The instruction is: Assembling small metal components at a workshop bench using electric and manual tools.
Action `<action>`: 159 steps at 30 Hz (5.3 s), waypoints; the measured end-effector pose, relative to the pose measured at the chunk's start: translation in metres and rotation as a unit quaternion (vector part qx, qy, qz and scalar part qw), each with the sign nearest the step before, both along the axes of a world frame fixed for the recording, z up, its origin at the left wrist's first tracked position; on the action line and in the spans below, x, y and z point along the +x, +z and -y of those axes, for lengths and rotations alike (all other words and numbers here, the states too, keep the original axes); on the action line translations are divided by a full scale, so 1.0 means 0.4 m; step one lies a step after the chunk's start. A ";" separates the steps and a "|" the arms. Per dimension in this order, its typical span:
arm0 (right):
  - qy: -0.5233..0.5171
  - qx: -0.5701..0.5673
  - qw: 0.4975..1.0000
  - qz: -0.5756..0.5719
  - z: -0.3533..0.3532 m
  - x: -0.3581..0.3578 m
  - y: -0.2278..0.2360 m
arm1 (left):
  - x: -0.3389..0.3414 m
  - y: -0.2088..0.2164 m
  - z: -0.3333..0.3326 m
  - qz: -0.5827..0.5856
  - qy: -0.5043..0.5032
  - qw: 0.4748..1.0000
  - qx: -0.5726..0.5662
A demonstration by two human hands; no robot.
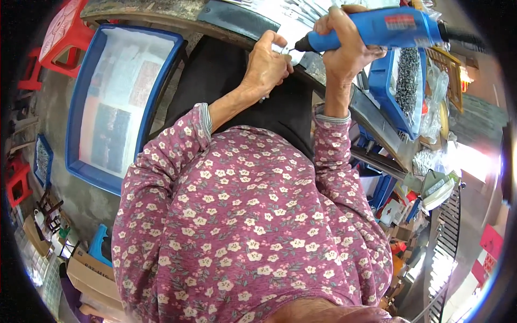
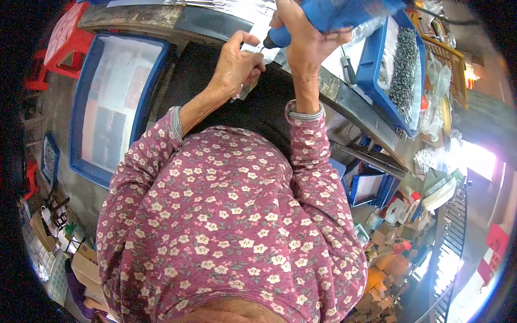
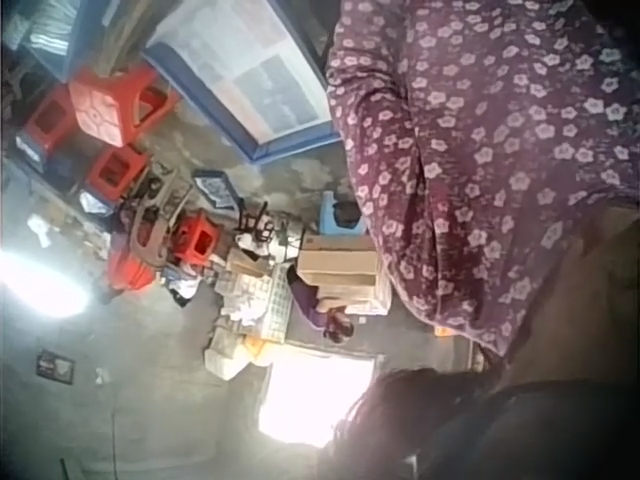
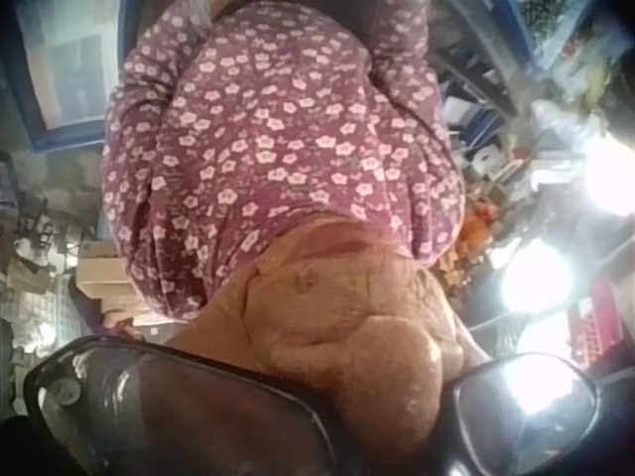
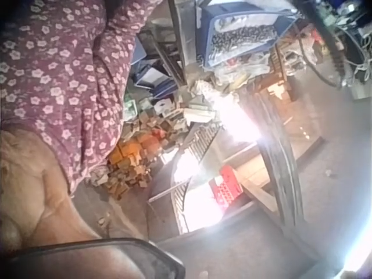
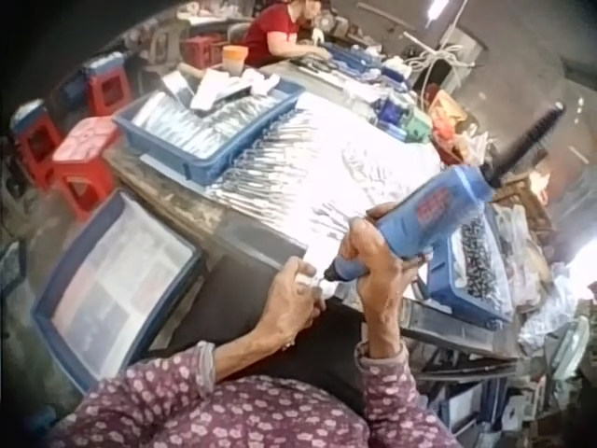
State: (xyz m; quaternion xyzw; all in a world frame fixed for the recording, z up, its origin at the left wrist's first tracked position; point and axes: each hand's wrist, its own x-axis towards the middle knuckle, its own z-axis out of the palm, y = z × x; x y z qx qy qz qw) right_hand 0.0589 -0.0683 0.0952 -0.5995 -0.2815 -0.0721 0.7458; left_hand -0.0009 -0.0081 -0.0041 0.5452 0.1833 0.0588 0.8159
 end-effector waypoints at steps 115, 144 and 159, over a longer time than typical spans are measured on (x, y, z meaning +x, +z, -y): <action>0.063 -0.037 0.987 0.144 0.089 0.070 -0.077 | -0.014 0.023 -0.011 -0.006 -0.018 0.996 -0.083; -0.019 0.062 0.997 -0.042 0.122 -0.031 -0.067 | 0.418 0.081 -0.047 0.100 0.143 0.882 0.438; -0.022 0.069 0.996 -0.052 0.099 -0.026 -0.053 | 0.386 0.186 -0.107 0.099 0.061 0.786 0.607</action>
